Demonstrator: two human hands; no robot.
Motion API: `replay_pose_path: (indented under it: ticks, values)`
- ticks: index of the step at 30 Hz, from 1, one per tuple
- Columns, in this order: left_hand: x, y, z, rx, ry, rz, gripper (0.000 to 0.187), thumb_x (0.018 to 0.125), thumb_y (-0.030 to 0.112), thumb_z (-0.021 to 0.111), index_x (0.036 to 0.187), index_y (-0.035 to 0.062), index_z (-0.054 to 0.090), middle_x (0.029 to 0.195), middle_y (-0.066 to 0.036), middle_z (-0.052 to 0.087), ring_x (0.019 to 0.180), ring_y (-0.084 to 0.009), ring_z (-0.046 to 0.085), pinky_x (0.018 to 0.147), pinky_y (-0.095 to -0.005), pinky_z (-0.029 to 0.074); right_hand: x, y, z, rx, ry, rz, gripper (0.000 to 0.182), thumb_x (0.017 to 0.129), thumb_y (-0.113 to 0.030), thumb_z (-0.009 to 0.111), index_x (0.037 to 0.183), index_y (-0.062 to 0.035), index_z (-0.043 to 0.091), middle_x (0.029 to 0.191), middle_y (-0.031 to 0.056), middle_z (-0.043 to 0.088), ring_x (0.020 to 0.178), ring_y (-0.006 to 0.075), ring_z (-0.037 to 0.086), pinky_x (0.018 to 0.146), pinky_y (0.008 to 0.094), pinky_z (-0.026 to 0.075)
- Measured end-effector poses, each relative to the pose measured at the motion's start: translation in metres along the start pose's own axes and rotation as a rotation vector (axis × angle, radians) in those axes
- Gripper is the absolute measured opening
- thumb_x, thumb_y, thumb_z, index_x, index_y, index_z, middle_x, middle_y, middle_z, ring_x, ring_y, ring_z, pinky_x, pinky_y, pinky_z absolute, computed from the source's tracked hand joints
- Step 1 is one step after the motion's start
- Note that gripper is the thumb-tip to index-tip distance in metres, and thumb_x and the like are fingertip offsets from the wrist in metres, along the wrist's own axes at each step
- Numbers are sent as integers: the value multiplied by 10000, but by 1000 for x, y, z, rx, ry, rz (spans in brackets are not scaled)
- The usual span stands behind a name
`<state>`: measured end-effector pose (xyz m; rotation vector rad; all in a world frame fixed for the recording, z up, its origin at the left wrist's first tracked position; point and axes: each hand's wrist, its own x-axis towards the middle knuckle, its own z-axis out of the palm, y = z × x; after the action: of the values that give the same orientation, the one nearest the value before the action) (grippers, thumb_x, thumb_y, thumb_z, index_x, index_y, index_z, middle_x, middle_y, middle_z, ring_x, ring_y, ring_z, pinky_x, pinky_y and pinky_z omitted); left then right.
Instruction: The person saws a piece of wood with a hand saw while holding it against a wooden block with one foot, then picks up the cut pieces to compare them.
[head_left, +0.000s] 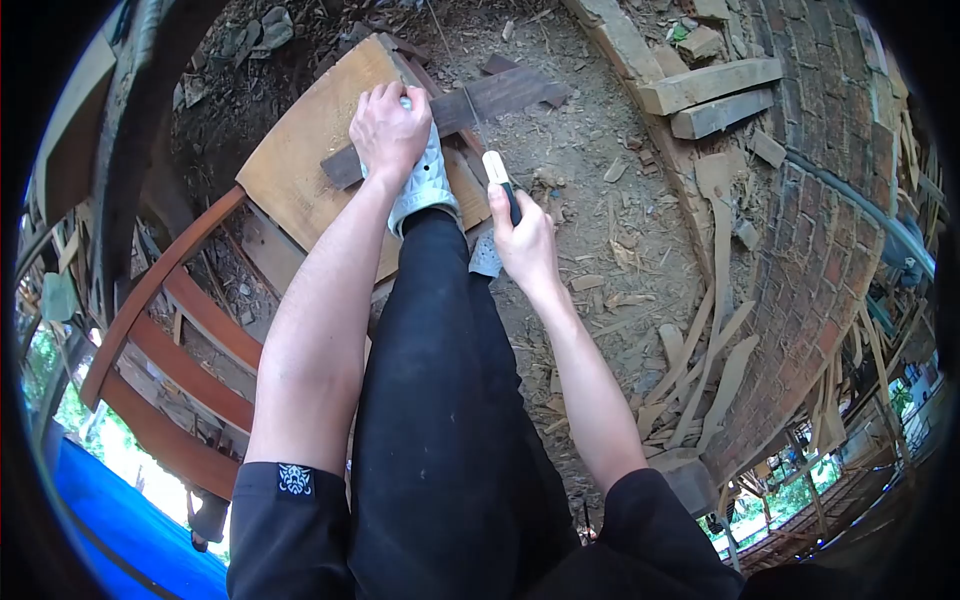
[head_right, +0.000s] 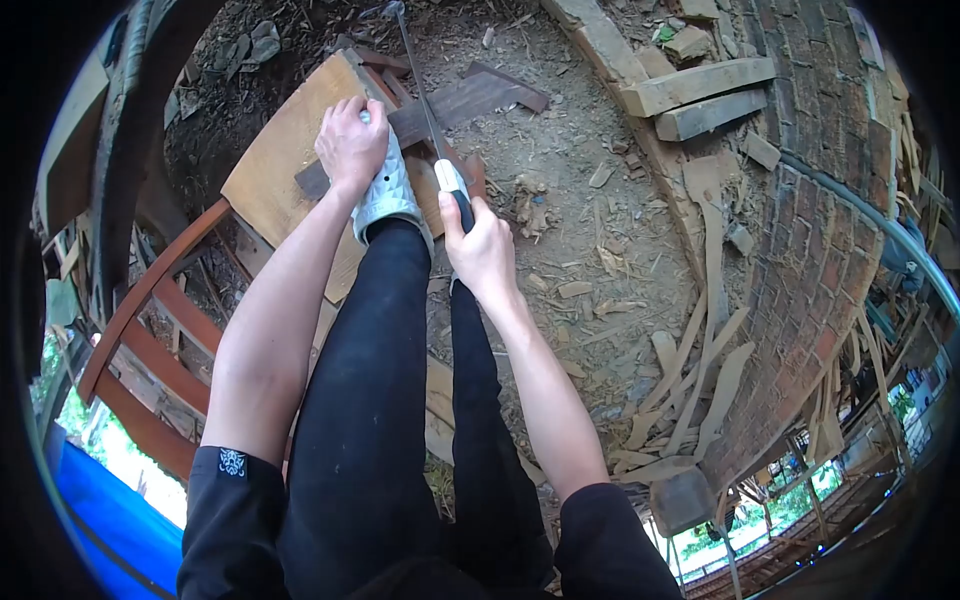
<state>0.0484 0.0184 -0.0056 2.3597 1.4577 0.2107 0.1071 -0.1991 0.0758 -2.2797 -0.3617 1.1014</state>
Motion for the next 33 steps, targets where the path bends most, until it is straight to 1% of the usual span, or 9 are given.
replay_pose_path:
  ticks: [4, 9, 13, 18, 24, 29, 30, 31, 33]
  values:
    - [-2, 1, 0, -16, 29, 8, 333, 975, 333, 598, 906, 58, 772, 995, -150, 757, 1034, -364, 697, 917, -493, 556, -21, -32, -25, 53, -37, 50, 635, 1064, -586, 584, 983, 36, 685, 710, 276, 698, 742, 446, 763, 687, 520, 571]
    - [-2, 2, -2, -18, 9, -8, 322, 970, 321, 603, 895, 56, 769, 988, -147, 759, 1020, -367, 697, 910, -492, 559, -114, -73, -77, 22, -68, 73, 443, 1086, -413, 628, 989, 19, 630, 735, 275, 676, 752, 493, 728, 637, 533, 530]
    - [1, -2, 1, -36, 23, -9, 315, 951, 309, 624, 888, 48, 789, 1007, -130, 773, 1020, -339, 699, 898, -489, 573, -195, -95, -142, -25, -130, 159, 372, 1105, -331, 601, 966, 14, 589, 667, 212, 599, 612, 416, 661, 599, 453, 498]
    - [6, -1, -3, -76, 43, -9, 297, 952, 292, 631, 867, 37, 758, 969, -142, 755, 995, -356, 697, 886, -488, 570, -153, -92, -136, -97, -125, 158, 392, 1116, -325, 571, 961, 32, 608, 715, 220, 606, 643, 359, 643, 632, 455, 484]
    - [9, -5, 0, -89, 60, -15, 286, 938, 292, 638, 844, 49, 755, 969, -137, 755, 991, -351, 697, 879, -488, 572, 31, -95, -7, -322, -112, 187, 823, 1094, -632, 433, 1087, 140, 717, 1037, 409, 717, 1115, 565, 687, 974, 592, 536]
    - [1, -7, 3, -115, 64, -29, 285, 936, 301, 635, 844, 63, 760, 971, -134, 757, 993, -347, 695, 875, -491, 570, -49, -105, -62, -215, -119, 114, 748, 1116, -581, 444, 1049, 122, 691, 929, 403, 684, 996, 568, 693, 861, 607, 508]
    - [0, -4, 3, -65, 46, -48, 280, 935, 299, 636, 844, 66, 761, 964, -127, 755, 986, -344, 694, 874, -501, 568, -91, -97, -86, -257, -133, 121, 642, 1127, -499, 487, 1046, 108, 680, 846, 364, 670, 902, 545, 690, 799, 591, 500]
    - [-7, 0, 4, -84, 39, -51, 280, 935, 299, 636, 844, 66, 761, 964, -127, 755, 986, -344, 694, 874, -501, 568, -135, -114, -110, -180, -153, 119, 547, 1138, -426, 507, 1008, 83, 658, 733, 269, 630, 724, 410, 677, 707, 515, 501]
    - [-1, -3, 4, -93, 70, -34, 282, 927, 316, 647, 876, 79, 791, 956, -118, 755, 1008, -329, 693, 878, -494, 550, -186, -126, -149, -190, -155, 206, 504, 1142, -396, 507, 957, 58, 626, 680, 180, 566, 637, 251, 593, 639, 431, 473]
